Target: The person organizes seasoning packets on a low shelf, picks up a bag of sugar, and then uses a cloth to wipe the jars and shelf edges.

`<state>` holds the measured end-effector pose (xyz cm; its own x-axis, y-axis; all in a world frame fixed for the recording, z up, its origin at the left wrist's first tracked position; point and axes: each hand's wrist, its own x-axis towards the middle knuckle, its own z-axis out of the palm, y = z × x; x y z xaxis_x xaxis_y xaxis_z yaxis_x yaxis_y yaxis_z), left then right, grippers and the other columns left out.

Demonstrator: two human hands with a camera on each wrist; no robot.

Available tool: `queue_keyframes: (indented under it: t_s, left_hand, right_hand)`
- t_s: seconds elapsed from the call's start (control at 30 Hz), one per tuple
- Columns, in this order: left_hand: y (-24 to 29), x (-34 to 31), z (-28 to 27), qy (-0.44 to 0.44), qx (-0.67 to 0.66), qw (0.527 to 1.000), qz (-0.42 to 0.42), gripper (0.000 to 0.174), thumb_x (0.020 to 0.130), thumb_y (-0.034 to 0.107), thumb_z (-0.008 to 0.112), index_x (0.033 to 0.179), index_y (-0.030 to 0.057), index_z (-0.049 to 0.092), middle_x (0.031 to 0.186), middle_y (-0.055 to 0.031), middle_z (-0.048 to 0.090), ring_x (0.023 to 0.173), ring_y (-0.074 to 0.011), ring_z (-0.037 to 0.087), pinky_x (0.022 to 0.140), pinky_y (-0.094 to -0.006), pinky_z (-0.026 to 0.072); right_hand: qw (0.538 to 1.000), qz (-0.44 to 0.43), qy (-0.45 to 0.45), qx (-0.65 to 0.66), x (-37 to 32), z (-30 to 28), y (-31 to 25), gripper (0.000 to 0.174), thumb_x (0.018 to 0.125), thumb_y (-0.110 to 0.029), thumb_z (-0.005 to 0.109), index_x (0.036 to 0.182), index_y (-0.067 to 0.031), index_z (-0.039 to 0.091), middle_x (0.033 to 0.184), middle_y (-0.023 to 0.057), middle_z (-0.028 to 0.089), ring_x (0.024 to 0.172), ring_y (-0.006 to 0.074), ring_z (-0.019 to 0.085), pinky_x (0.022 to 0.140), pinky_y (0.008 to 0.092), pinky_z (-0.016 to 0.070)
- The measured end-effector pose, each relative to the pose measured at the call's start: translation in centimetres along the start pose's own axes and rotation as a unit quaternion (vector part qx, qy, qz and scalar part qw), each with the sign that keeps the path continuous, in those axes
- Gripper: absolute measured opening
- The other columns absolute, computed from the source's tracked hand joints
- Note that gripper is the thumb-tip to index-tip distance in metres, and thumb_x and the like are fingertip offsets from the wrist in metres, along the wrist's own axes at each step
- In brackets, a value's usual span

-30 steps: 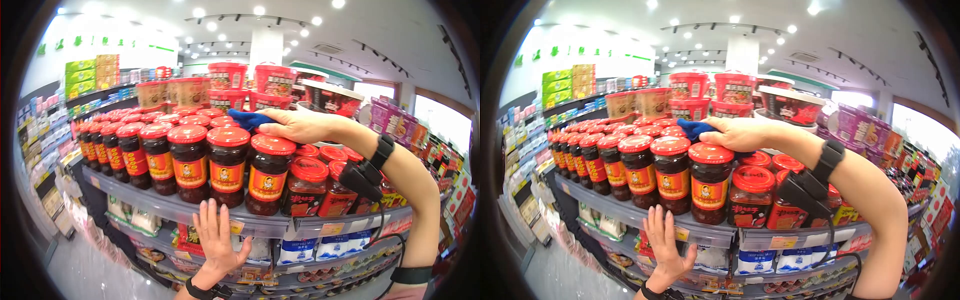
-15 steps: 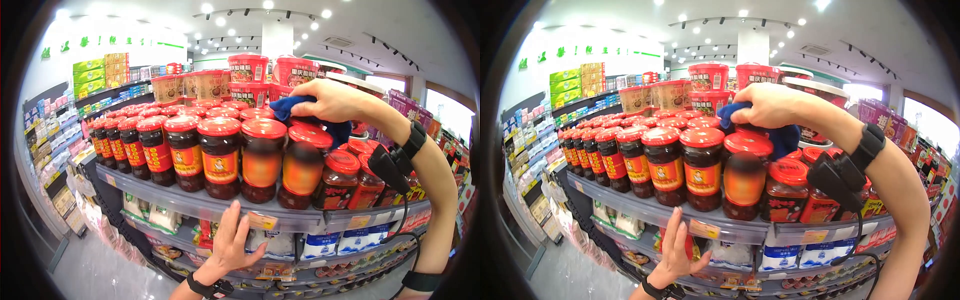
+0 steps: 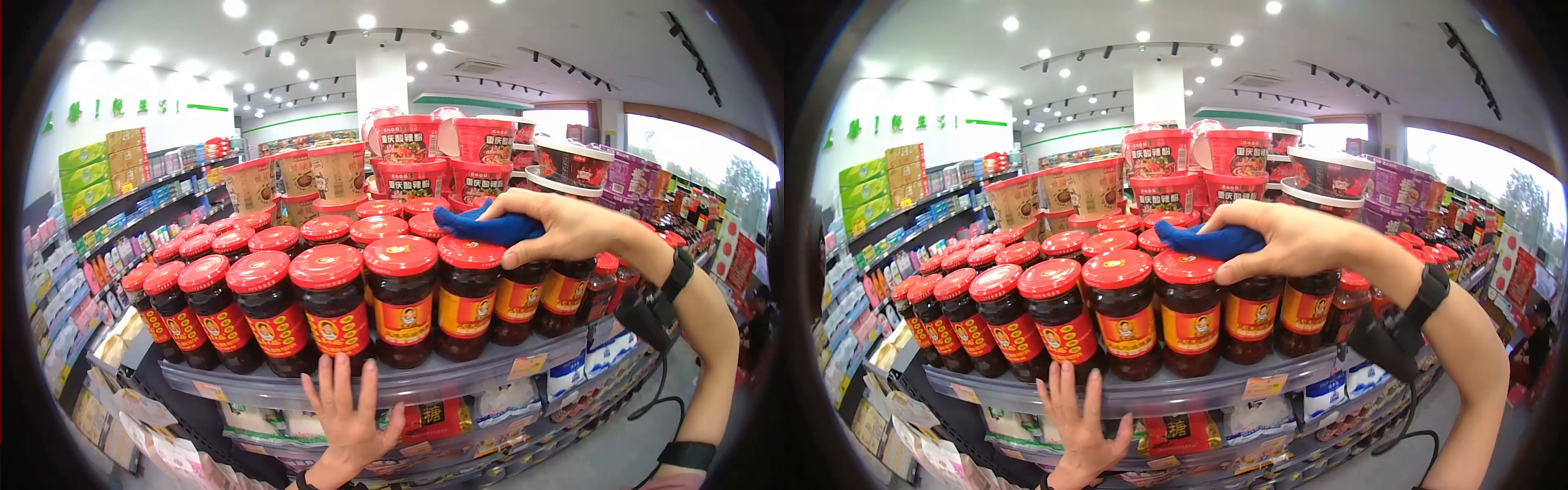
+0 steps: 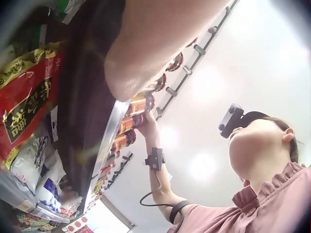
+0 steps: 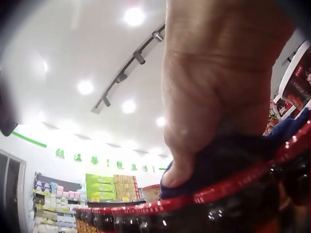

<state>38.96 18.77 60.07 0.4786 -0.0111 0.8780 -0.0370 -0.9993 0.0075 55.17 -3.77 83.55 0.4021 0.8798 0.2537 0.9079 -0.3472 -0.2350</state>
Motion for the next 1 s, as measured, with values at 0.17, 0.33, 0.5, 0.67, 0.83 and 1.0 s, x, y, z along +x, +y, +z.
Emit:
queue_keyframes:
  t_s: [0.17, 0.33, 0.5, 0.67, 0.83, 1.0]
  left_hand:
    - [-1.4, -1.1, 0.5, -0.029, 0.024, 0.998, 0.043, 0.074, 0.069, 0.040, 0.069, 0.129, 0.0051, 0.045, 0.138, -0.0268, 0.032, 0.128, -0.0476, 0.027, 0.103, -0.0609, 0.0137]
    - [-2.0, -1.7, 1.2, -0.012, 0.049, 0.996, 0.071, 0.075, 0.070, 0.041, 0.070, 0.131, 0.0058, 0.044, 0.139, -0.0243, 0.032, 0.128, -0.0459, 0.028, 0.103, -0.0597, 0.0142]
    - [-2.0, -1.9, 1.7, 0.002, 0.067, 0.995, 0.073, 0.081, 0.069, 0.041, 0.070, 0.135, 0.0067, 0.038, 0.142, -0.0219, 0.030, 0.129, -0.0459, 0.027, 0.104, -0.0584, 0.0142]
    - [-1.8, -1.8, 1.4, 0.000, 0.048, 0.997, 0.065, 0.079, 0.070, 0.039, 0.070, 0.135, 0.0067, 0.038, 0.142, -0.0214, 0.031, 0.131, -0.0441, 0.026, 0.105, -0.0569, 0.0141]
    - [-3.2, -2.5, -0.6, -0.040, 0.019, 0.995, 0.093, 0.079, 0.070, 0.032, 0.071, 0.135, 0.0042, 0.036, 0.142, -0.0212, 0.031, 0.133, -0.0393, 0.026, 0.107, -0.0540, 0.0135]
    - [-5.7, -3.6, -4.0, 0.000, 0.051, 0.999, -0.008, 0.086, 0.066, 0.024, 0.070, 0.139, 0.0022, 0.028, 0.143, -0.0235, 0.027, 0.134, -0.0400, 0.023, 0.107, -0.0570, 0.0110]
  right_hand:
    - [0.979, 0.087, 0.077, 0.169, 3.2, -1.5, -0.7, 0.029, 0.087, -0.025, 0.060, 0.106, -0.0031, 0.060, 0.096, 0.0032, 0.061, 0.087, 0.0092, 0.055, 0.079, 0.0258, 0.0450]
    - [0.993, -0.106, -0.010, 0.042, 8.2, 1.7, -5.3, 0.059, 0.094, -0.044, 0.043, 0.138, -0.0069, 0.032, 0.138, 0.0141, 0.039, 0.126, 0.0204, 0.038, 0.104, 0.0326, 0.0311]
    - [0.979, -0.154, -0.116, 0.070, 9.7, 4.2, -5.0, 0.049, 0.097, -0.038, 0.035, 0.134, -0.0063, 0.039, 0.135, 0.0179, 0.040, 0.127, 0.0275, 0.036, 0.105, 0.0371, 0.0286]
    - [0.996, -0.078, -0.036, -0.030, 9.5, 4.5, -5.2, 0.049, 0.095, -0.046, 0.039, 0.129, -0.0116, 0.047, 0.119, 0.0160, 0.045, 0.117, 0.0306, 0.041, 0.101, 0.0388, 0.0307]
    - [0.996, -0.077, -0.042, 0.017, 9.6, 3.8, -5.5, 0.042, 0.093, -0.035, 0.048, 0.126, -0.0086, 0.049, 0.119, 0.0124, 0.050, 0.114, 0.0219, 0.045, 0.099, 0.0327, 0.0333]
    - [0.994, -0.064, 0.068, 0.062, 11.7, 1.9, -7.0, 0.035, 0.090, -0.030, 0.054, 0.114, -0.0047, 0.056, 0.105, 0.0046, 0.059, 0.090, 0.0095, 0.055, 0.079, 0.0260, 0.0453]
